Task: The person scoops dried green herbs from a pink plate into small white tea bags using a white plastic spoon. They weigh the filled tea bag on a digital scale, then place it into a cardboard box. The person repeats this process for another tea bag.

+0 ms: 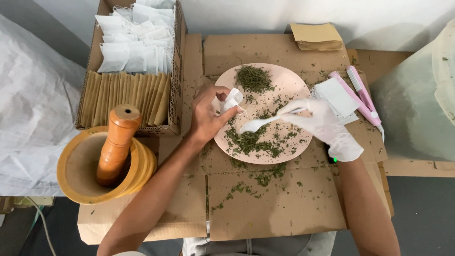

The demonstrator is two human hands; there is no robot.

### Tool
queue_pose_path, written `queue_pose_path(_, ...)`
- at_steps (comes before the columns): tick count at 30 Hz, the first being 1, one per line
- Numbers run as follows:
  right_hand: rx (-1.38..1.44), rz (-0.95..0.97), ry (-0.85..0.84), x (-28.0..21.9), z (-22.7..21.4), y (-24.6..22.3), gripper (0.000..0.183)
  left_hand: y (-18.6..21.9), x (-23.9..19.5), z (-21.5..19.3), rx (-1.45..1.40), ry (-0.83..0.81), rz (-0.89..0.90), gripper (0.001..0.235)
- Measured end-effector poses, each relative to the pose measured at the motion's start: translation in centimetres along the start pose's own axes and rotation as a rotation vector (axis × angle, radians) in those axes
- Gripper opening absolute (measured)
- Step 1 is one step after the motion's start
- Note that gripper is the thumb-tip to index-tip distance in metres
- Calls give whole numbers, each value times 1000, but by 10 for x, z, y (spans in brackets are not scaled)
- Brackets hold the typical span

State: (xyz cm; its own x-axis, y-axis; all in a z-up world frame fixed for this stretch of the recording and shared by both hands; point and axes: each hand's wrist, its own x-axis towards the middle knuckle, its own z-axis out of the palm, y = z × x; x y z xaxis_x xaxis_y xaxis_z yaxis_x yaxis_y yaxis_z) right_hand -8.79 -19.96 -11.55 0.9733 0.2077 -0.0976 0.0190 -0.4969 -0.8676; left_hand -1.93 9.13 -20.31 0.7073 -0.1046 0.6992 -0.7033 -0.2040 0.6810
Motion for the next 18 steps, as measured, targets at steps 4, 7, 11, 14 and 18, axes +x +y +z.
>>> queue_pose_path(4, 38, -168, 166, 0, -13, 15, 18, -12, -3, 5, -6, -14, -4, 39)
queue_pose_path(7, 66, -234, 221, 0, -17, 25, 17, -11, -5, 7, -9, -10, 33, 41)
queue_pose_path(11, 82, -306, 347, 5, -17, 49, 11, -16, -9, 9, 3, -33, 47, 50)
queue_pose_path(14, 13, -322, 426, 7, -14, 57, 6, -20, -15, 9, 11, -59, 49, 53)
queue_pose_path(18, 9, -317, 417, 11, 5, 42, 10, 0, -3, 4, 41, -91, 84, 57)
